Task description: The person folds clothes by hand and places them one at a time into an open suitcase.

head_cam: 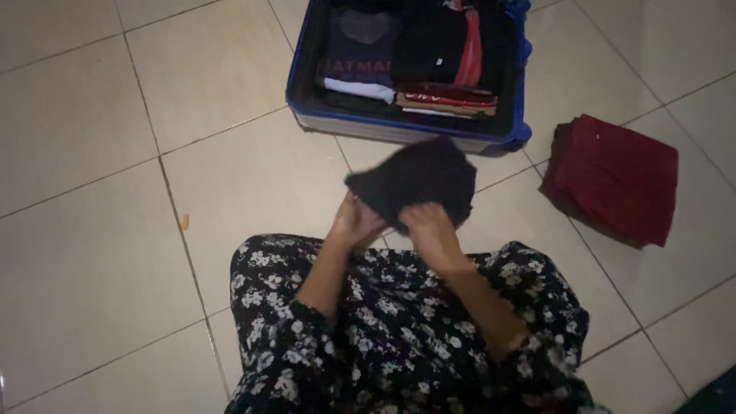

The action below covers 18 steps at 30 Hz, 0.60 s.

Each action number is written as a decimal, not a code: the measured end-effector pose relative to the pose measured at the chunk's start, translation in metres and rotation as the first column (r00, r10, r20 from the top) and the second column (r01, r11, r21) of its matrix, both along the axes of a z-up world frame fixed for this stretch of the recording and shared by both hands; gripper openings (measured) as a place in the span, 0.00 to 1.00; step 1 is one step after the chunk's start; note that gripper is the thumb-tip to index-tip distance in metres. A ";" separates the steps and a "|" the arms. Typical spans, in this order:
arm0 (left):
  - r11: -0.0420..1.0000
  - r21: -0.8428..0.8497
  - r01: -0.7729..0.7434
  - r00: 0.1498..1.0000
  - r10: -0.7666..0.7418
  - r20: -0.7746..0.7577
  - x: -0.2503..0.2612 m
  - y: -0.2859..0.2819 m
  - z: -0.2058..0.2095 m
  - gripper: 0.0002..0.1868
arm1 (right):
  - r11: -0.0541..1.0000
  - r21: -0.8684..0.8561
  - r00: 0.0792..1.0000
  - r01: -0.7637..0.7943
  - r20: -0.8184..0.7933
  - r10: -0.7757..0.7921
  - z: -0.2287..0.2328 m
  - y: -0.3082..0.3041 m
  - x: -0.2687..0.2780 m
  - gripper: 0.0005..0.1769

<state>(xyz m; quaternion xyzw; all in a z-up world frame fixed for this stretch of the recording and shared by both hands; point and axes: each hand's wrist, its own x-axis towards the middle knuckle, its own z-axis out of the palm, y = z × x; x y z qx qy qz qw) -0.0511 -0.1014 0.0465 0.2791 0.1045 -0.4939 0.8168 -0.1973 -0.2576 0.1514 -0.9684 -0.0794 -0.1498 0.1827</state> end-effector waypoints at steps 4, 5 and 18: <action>0.664 0.698 -0.269 0.942 0.031 0.333 0.006 0.039 -0.064 0.32 | 0.985 0.086 0.819 0.151 -0.569 -0.076 -0.020 -0.018 -0.025 0.19; 0.532 0.750 -0.393 0.872 -0.045 0.488 0.003 0.042 -0.071 0.29 | 0.960 0.131 0.694 0.249 -0.715 -0.083 -0.023 -0.021 -0.029 0.22; 0.513 0.447 -0.732 -0.174 -0.776 0.606 -0.055 -0.020 -0.023 0.29 | 0.827 0.146 0.759 0.543 -0.506 -0.409 -0.121 -0.073 -0.026 0.15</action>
